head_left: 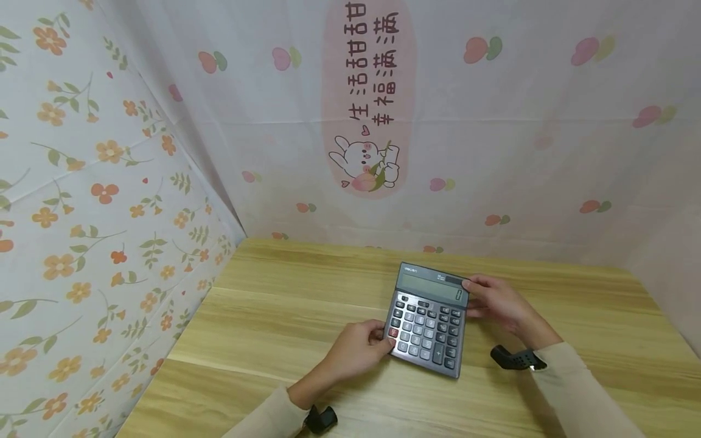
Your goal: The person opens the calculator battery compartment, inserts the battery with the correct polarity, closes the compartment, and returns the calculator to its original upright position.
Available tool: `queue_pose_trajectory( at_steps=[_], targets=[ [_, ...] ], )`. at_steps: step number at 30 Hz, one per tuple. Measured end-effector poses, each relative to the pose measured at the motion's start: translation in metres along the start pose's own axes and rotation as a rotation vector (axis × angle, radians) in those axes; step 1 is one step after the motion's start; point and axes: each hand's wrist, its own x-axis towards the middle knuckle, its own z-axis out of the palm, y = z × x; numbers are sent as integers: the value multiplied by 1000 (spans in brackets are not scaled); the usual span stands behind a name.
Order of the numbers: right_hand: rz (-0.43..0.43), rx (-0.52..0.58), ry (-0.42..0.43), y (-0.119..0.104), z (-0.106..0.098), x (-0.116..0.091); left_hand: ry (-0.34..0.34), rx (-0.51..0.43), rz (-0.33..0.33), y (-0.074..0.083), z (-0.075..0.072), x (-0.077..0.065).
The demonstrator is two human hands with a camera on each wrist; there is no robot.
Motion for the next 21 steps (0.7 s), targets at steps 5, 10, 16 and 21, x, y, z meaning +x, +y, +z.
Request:
queue_pose_trajectory(
  at_steps=[5,10,16,21],
  targets=[
    [13,-15,1,2,-4,3,-27,17,18,-1,4,1],
    [32,-24,8,5,-6,6,-10,100,43,0,5,3],
    [48,-36,2,5,-7,8,13,223,70,1,4,5],
    [61,-36,-7,5,-8,10,22,266,110,-3,5,8]
  ],
)
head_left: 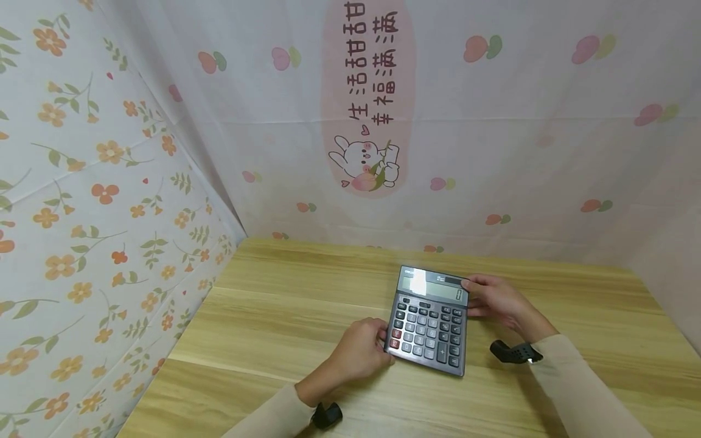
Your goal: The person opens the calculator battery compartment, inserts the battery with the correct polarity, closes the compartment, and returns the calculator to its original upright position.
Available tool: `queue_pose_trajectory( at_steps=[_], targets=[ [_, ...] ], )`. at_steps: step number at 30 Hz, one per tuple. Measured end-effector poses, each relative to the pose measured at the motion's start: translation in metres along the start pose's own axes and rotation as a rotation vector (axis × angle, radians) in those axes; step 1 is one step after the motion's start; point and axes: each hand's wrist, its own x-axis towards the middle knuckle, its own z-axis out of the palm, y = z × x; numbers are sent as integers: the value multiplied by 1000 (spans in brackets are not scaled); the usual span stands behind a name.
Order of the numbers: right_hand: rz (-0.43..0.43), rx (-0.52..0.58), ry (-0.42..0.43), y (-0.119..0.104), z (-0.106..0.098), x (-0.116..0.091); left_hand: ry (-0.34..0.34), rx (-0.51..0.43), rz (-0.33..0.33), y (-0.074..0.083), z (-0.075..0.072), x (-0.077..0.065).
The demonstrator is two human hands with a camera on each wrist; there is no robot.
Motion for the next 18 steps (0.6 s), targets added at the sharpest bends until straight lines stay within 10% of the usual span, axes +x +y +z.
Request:
queue_pose_trajectory(
  at_steps=[18],
  targets=[
    [-9,-8,-31,6,-2,8,-36,108,-61,15,-4,-1]
  ],
)
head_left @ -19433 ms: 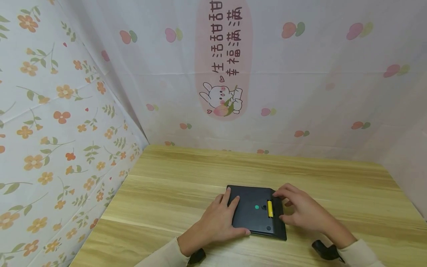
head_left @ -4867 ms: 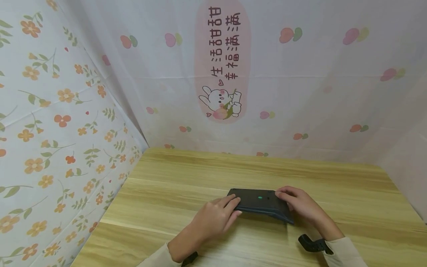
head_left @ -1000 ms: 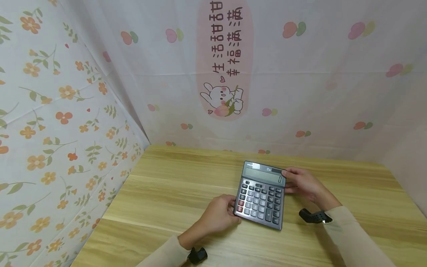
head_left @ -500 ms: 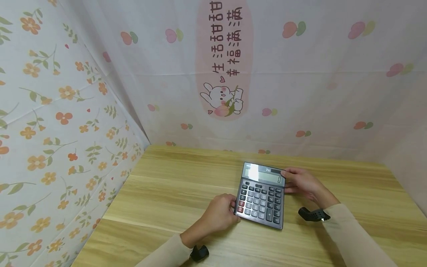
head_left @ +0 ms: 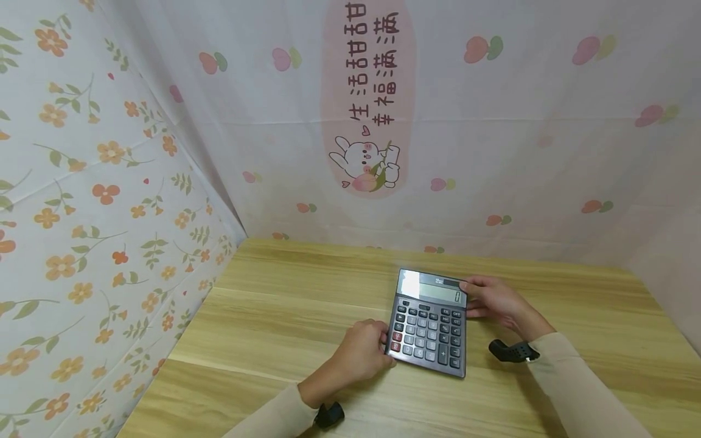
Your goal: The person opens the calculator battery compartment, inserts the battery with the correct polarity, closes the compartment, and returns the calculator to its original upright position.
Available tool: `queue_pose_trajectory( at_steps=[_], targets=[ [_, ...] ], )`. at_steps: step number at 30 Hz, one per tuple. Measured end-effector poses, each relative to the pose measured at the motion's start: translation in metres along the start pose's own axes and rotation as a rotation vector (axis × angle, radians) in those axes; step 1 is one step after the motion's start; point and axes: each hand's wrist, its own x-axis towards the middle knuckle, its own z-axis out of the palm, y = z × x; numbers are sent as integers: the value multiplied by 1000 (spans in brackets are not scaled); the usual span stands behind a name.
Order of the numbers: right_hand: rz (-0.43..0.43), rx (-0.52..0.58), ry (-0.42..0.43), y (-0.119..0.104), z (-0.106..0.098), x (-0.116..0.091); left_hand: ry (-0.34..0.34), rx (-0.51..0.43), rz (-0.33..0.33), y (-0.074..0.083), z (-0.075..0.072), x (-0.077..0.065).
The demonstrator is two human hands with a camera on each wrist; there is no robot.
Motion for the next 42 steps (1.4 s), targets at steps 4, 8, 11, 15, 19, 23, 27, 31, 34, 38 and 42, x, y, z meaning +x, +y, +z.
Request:
queue_pose_trajectory(
  at_steps=[4,8,11,15,19,23,27,31,34,38,42],
  targets=[
    [8,-3,9,1,1,1,-5,15,-15,2,0,0],
    [4,-18,9,2,2,2,-9,24,-22,2,0,-1],
    [2,-33,12,2,2,3,-10,27,-24,2,1,-1],
    [5,-36,17,2,2,2,-10,27,-22,2,1,-2],
    [0,-37,17,2,2,2,-7,24,-16,2,1,-2],
    [-1,-42,17,2,1,3,-3,23,-11,2,2,-2],
    [-1,-56,13,3,1,4,1,27,-15,2,1,-2],
    [5,-67,15,1,1,5,-1,30,-15,3,1,-2],
    [9,-68,19,0,1,5,-2,35,-16,4,0,-1],
    [12,-81,30,-2,2,6,-3,38,-20,4,-1,-1],
    [19,-78,41,-4,1,8,-6,44,-22,5,-1,0]
  ],
)
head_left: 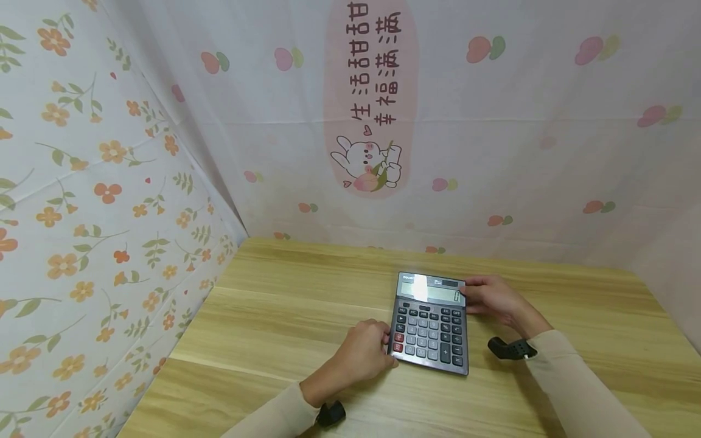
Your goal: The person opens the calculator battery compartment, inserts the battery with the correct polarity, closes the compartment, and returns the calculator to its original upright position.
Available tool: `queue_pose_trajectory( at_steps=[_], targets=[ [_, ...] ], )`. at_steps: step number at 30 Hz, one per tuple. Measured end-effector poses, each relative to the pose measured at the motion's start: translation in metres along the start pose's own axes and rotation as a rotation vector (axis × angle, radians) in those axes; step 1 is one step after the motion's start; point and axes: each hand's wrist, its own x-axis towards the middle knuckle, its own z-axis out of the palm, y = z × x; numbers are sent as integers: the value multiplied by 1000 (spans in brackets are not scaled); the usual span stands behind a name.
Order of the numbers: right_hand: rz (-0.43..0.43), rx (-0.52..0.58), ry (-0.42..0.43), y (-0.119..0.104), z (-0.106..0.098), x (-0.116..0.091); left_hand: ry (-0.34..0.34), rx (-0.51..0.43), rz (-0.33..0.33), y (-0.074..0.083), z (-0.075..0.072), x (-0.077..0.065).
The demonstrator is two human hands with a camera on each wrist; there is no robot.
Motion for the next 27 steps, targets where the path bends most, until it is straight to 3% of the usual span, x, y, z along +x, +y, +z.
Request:
queue_pose_trajectory(
  at_steps=[27],
  targets=[
    [-15,39,30,2,-4,4,-13,20,8,2,4,4]
  ],
)
